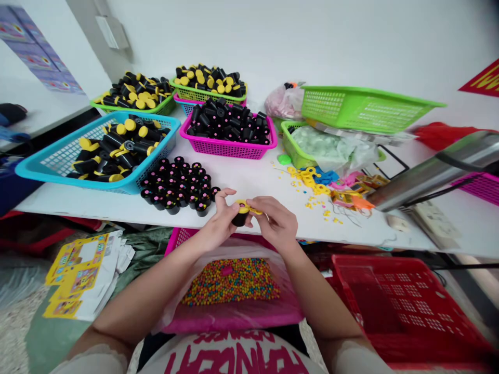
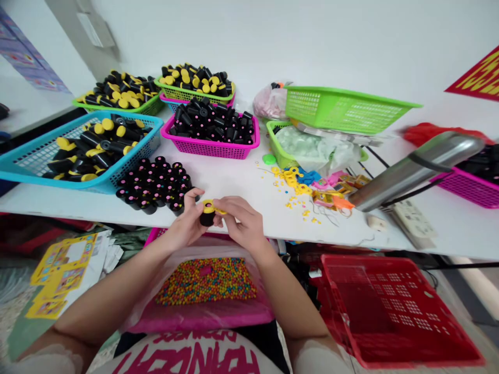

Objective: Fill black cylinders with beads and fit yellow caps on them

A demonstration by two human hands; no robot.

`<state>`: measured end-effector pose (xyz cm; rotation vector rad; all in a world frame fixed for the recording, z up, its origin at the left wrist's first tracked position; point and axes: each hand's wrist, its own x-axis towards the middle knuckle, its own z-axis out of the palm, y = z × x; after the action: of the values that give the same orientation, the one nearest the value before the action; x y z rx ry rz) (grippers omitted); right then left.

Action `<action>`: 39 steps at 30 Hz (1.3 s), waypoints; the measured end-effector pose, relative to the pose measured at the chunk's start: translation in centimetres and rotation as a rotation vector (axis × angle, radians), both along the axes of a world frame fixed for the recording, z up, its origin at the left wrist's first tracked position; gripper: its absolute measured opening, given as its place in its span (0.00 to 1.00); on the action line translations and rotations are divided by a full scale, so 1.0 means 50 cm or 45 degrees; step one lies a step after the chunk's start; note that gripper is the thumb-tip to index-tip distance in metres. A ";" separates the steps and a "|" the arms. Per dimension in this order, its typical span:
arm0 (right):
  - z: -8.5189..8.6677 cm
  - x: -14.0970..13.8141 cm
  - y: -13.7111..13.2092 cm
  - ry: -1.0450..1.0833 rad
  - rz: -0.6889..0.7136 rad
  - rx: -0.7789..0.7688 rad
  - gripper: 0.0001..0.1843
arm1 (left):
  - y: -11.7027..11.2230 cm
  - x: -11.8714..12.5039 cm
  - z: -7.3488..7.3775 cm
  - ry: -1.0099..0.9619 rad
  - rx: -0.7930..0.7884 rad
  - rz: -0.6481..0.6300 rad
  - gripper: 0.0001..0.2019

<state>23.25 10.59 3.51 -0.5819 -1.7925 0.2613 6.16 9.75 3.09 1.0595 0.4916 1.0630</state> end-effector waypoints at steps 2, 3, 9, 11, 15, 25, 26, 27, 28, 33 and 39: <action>-0.002 -0.003 -0.003 0.021 0.015 -0.048 0.25 | -0.007 0.005 -0.002 -0.042 -0.030 -0.016 0.21; -0.002 -0.004 -0.004 0.026 0.013 -0.060 0.23 | -0.010 0.008 -0.002 -0.059 -0.038 -0.008 0.21; -0.009 -0.014 0.003 0.056 0.057 -0.022 0.22 | -0.007 0.013 -0.006 -0.021 -0.126 0.081 0.23; -0.012 -0.013 0.007 0.024 0.133 -0.027 0.20 | -0.005 0.011 -0.007 -0.027 -0.191 0.039 0.23; -0.019 -0.008 0.008 -0.148 0.263 -0.145 0.26 | -0.007 0.013 0.000 -0.096 -0.267 0.031 0.24; -0.035 -0.048 -0.015 -0.134 0.033 -0.105 0.33 | -0.012 0.034 0.026 -0.336 -0.648 0.045 0.11; -0.035 -0.052 -0.018 -0.107 0.018 -0.084 0.32 | -0.012 0.033 0.029 -0.340 -0.688 0.034 0.10; -0.033 -0.054 -0.020 -0.080 0.006 -0.071 0.32 | -0.011 0.032 0.031 -0.345 -0.712 0.023 0.10; -0.031 -0.054 -0.021 -0.055 0.000 -0.077 0.30 | -0.011 0.030 0.032 -0.355 -0.717 0.007 0.10; -0.016 -0.021 -0.002 0.023 0.413 -0.558 0.20 | -0.019 0.020 0.019 -0.375 -0.470 -0.006 0.17; -0.011 -0.004 0.002 0.455 0.760 -1.157 0.20 | -0.033 -0.016 0.003 0.188 0.275 -0.023 0.23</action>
<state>23.06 10.70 2.98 -0.5454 -1.3885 1.5378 5.35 8.12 3.24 1.3375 0.4916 1.0428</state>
